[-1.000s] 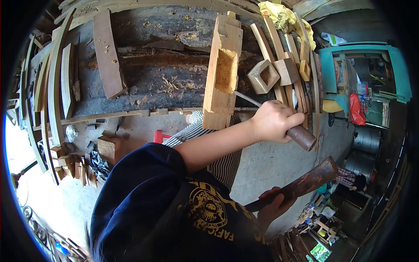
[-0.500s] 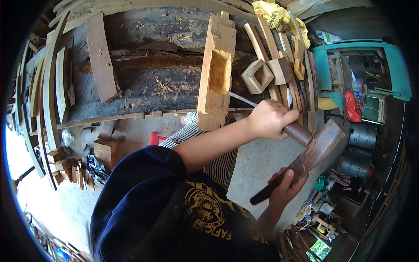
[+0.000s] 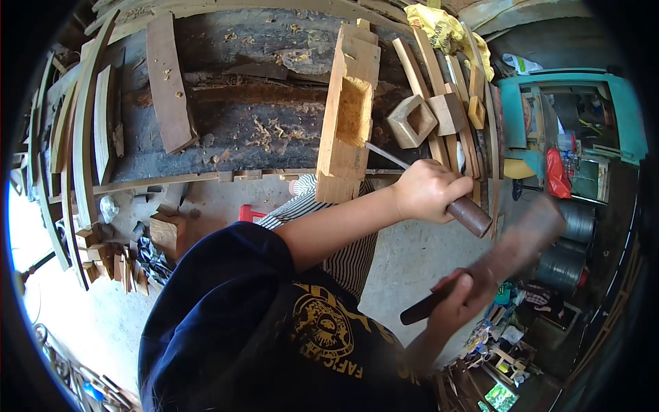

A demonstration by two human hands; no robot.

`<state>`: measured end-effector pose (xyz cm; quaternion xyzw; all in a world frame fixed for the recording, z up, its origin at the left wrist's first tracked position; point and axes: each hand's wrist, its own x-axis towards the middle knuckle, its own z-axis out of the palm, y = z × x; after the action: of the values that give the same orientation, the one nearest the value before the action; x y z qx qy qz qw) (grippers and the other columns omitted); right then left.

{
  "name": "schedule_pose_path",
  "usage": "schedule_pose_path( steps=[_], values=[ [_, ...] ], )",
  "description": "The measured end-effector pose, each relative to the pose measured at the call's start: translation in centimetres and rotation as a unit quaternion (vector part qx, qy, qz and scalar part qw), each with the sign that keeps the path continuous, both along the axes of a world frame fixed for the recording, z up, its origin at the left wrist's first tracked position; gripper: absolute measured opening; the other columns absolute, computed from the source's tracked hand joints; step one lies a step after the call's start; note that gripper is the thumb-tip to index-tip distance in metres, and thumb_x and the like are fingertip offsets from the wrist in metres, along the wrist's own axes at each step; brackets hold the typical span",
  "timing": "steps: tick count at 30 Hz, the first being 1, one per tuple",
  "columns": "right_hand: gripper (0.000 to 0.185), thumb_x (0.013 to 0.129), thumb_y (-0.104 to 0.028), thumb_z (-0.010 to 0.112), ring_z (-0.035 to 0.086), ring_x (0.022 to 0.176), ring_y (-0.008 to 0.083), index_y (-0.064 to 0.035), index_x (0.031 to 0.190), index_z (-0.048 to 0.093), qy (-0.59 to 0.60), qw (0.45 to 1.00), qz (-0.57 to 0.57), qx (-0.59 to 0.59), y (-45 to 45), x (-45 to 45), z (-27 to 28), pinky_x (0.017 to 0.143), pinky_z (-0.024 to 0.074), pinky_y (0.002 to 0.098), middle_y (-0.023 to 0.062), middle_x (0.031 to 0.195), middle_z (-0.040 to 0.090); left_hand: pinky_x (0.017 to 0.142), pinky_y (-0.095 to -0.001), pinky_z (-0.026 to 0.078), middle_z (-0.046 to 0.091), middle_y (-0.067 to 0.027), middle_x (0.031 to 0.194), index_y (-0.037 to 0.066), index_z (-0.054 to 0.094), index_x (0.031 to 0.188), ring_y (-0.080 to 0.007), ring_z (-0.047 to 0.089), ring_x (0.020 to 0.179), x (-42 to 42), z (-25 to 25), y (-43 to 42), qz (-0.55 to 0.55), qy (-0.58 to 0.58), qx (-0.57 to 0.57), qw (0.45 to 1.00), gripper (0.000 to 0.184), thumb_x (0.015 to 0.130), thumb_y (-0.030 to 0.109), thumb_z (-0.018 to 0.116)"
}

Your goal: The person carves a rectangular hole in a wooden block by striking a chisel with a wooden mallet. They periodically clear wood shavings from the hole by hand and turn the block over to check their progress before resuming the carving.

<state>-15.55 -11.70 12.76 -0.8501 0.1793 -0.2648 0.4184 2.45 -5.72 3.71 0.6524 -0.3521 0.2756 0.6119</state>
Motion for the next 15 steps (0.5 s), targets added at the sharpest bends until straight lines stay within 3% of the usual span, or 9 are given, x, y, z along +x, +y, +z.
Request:
schedule_pose_path(
  steps=[2, 3, 4, 6, 7, 8, 11, 13, 15],
  values=[
    [0.045, 0.094, -0.035, 0.055, 0.052, 0.049, 0.0154, -0.0007, 0.117, 0.036, -0.130, 0.989, -0.043, 0.048, 0.1, -0.4, 1.0, 0.040, 0.0431, 0.0234, 0.0108, 0.074, 0.053, 0.049, -0.0346, 0.047, 0.051, -0.0030, 0.052, 0.012, 0.049, 0.075, -0.0241, 0.058, 0.051, -0.1, -0.3, -0.2, -0.001, 0.000, 0.007, 1.000, 0.027, 0.058, 0.019, 0.069],
    [0.048, 0.093, -0.045, 0.054, 0.054, 0.052, 0.0162, -0.0029, 0.112, 0.041, -0.127, 0.992, -0.002, 0.012, -1.0, -1.1, 2.3, 0.041, 0.0453, 0.0233, 0.0102, 0.074, 0.054, 0.049, -0.0346, 0.047, 0.051, -0.0031, 0.052, 0.011, 0.049, 0.075, -0.0242, 0.058, 0.051, -0.1, -0.4, -0.2, -0.001, 0.000, 0.013, 1.000, 0.027, 0.059, 0.019, 0.069],
    [0.042, 0.095, -0.045, 0.048, 0.055, 0.055, 0.0163, -0.0045, 0.107, 0.045, -0.183, 0.982, -0.033, 0.045, -0.6, -1.1, 2.2, 0.046, 0.0473, 0.0244, 0.0091, 0.073, 0.054, 0.049, -0.0346, 0.047, 0.051, -0.0031, 0.052, 0.011, 0.049, 0.075, -0.0242, 0.058, 0.051, -0.1, -0.4, -0.2, -0.001, 0.002, 0.013, 1.000, 0.027, 0.059, 0.019, 0.069],
    [0.037, 0.097, -0.041, 0.045, 0.054, 0.055, 0.0152, -0.0043, 0.103, 0.047, -0.014, 0.973, -0.063, -0.221, -2.2, -2.0, 0.1, 0.049, 0.0460, 0.0255, 0.0076, 0.070, 0.053, 0.049, -0.0345, 0.047, 0.051, -0.0028, 0.052, 0.012, 0.049, 0.075, -0.0240, 0.059, 0.051, -0.2, -0.4, -0.1, 0.002, -0.001, 0.015, 1.000, 0.027, 0.059, 0.019, 0.069],
    [0.029, 0.096, -0.029, 0.048, 0.052, 0.053, 0.0145, -0.0021, 0.107, 0.044, 0.009, 0.895, 0.086, -0.438, -1.7, 0.4, 0.0, 0.048, 0.0438, 0.0259, 0.0069, 0.068, 0.052, 0.049, -0.0345, 0.047, 0.051, -0.0028, 0.052, 0.012, 0.049, 0.075, -0.0240, 0.059, 0.051, -0.2, -0.6, -0.4, 0.005, 0.001, 0.019, 1.000, 0.027, 0.059, 0.019, 0.069],
    [0.030, 0.093, -0.019, 0.052, 0.051, 0.051, 0.0148, -0.0013, 0.114, 0.040, 0.078, 0.995, -0.060, -0.015, 2.4, 0.2, -1.4, 0.046, 0.0420, 0.0254, 0.0076, 0.069, 0.052, 0.048, -0.0344, 0.047, 0.051, -0.0026, 0.052, 0.012, 0.048, 0.074, -0.0238, 0.059, 0.051, -0.2, -0.8, -0.8, -0.001, -0.004, 0.027, 1.000, 0.027, 0.059, 0.019, 0.069],
    [0.036, 0.092, -0.013, 0.053, 0.051, 0.050, 0.0154, -0.0016, 0.120, 0.035, 0.099, 0.993, -0.056, 0.039, 0.5, -1.6, -0.5, 0.046, 0.0429, 0.0253, 0.0089, 0.070, 0.053, 0.048, -0.0343, 0.047, 0.051, -0.0023, 0.053, 0.012, 0.047, 0.073, -0.0237, 0.058, 0.051, -0.1, -1.1, -0.8, -0.003, -0.005, 0.030, 1.000, 0.027, 0.059, 0.019, 0.069],
    [0.040, 0.093, -0.019, 0.055, 0.052, 0.051, 0.0149, -0.0007, 0.122, 0.034, 0.000, 0.999, -0.042, 0.007, 0.0, -2.1, 0.9, 0.046, 0.0447, 0.0262, 0.0092, 0.073, 0.053, 0.050, -0.0344, 0.048, 0.052, -0.0029, 0.054, 0.012, 0.048, 0.074, -0.0238, 0.058, 0.052, -0.4, -0.8, -0.5, 0.000, -0.003, 0.028, 1.000, 0.028, 0.059, 0.020, 0.069],
    [0.040, 0.094, -0.028, 0.054, 0.051, 0.052, 0.0149, -0.0018, 0.117, 0.036, -0.091, 0.993, -0.061, 0.051, 0.0, -2.3, 2.3, 0.046, 0.0457, 0.0267, 0.0096, 0.076, 0.054, 0.050, -0.0346, 0.048, 0.052, -0.0031, 0.054, 0.012, 0.049, 0.074, -0.0238, 0.058, 0.052, -0.4, -0.7, -0.3, -0.003, -0.002, 0.029, 1.000, 0.028, 0.059, 0.020, 0.070]
  ],
)
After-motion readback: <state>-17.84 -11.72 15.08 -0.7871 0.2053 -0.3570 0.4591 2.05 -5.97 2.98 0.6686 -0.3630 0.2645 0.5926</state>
